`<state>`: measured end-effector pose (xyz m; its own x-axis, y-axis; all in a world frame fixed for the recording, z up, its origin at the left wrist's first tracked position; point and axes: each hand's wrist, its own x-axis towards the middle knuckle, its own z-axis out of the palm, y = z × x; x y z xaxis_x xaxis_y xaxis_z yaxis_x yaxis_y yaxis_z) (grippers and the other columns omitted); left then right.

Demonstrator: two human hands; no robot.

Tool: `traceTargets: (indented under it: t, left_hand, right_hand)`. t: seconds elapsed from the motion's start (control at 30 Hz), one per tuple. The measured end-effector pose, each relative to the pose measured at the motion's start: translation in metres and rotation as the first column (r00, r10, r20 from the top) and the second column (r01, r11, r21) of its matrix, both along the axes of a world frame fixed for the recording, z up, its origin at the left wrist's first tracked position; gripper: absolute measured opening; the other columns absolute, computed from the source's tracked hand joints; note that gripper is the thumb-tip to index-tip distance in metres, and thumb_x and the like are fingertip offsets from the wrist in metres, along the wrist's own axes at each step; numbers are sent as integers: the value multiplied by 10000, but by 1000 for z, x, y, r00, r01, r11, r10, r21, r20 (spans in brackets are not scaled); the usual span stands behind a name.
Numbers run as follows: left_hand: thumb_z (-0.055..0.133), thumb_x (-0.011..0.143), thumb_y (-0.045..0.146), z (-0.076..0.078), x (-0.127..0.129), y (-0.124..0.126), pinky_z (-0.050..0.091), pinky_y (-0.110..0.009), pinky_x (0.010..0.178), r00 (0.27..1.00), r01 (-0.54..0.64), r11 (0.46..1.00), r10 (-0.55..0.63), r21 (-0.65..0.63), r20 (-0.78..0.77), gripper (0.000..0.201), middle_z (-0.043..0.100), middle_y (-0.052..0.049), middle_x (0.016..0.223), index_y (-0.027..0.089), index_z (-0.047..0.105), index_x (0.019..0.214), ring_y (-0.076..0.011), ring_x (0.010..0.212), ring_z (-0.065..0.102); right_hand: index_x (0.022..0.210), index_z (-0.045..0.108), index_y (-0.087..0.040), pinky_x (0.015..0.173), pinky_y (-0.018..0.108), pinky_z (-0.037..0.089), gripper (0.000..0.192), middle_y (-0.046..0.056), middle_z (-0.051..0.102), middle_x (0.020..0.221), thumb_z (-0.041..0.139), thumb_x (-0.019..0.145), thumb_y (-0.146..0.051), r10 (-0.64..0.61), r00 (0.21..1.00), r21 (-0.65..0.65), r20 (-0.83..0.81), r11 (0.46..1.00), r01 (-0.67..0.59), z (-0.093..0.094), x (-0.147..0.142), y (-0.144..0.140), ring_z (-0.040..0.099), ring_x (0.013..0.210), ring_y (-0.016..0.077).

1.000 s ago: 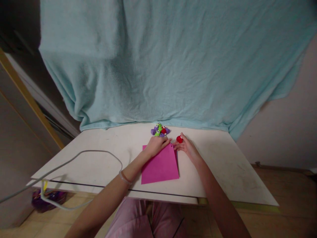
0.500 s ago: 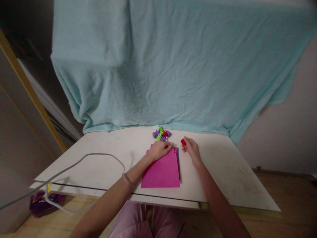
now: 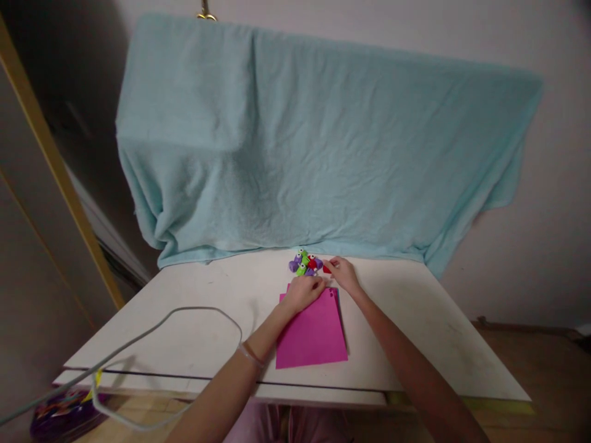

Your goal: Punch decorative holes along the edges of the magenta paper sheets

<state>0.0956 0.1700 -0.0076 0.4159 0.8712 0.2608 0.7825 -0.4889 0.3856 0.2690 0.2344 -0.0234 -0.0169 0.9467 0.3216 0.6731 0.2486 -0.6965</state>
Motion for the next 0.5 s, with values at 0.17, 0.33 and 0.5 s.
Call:
traceTargets:
  t: [0.17, 0.33, 0.5]
  left_hand:
    - [343, 955, 400, -1, 2, 0, 308, -272, 597, 999, 32, 999, -32, -9, 15, 452, 676, -51, 715, 193, 689, 752, -171, 661, 585]
    - [363, 948, 394, -3, 5, -3, 330, -270, 630, 994, 95, 995, -95, -8, 48, 462, 682, -61, 727, 175, 689, 706, -168, 681, 587]
    - [425, 929, 317, -4, 5, -1, 354, -280, 716, 984, 155, 985, -161, 75, 74, 384, 693, -68, 747, 157, 689, 700, -164, 703, 587]
  right_hand:
    - [984, 629, -179, 762, 281, 440, 204, 62, 619, 930, 604, 869, -345, 92, 980, 233, 174, 963, -132, 20, -15, -6, 584, 794, 174]
    - [1059, 633, -214, 759, 258, 425, 293, 34, 587, 971, 710, 776, -231, 434, 805, 19, 405, 876, -482, 43, -42, 0, 564, 806, 158]
    - [967, 665, -183, 775, 284, 423, 274, 87, 595, 1027, 756, 715, -244, 376, 718, -58, 585, 903, -425, 49, -69, 5, 574, 868, 211]
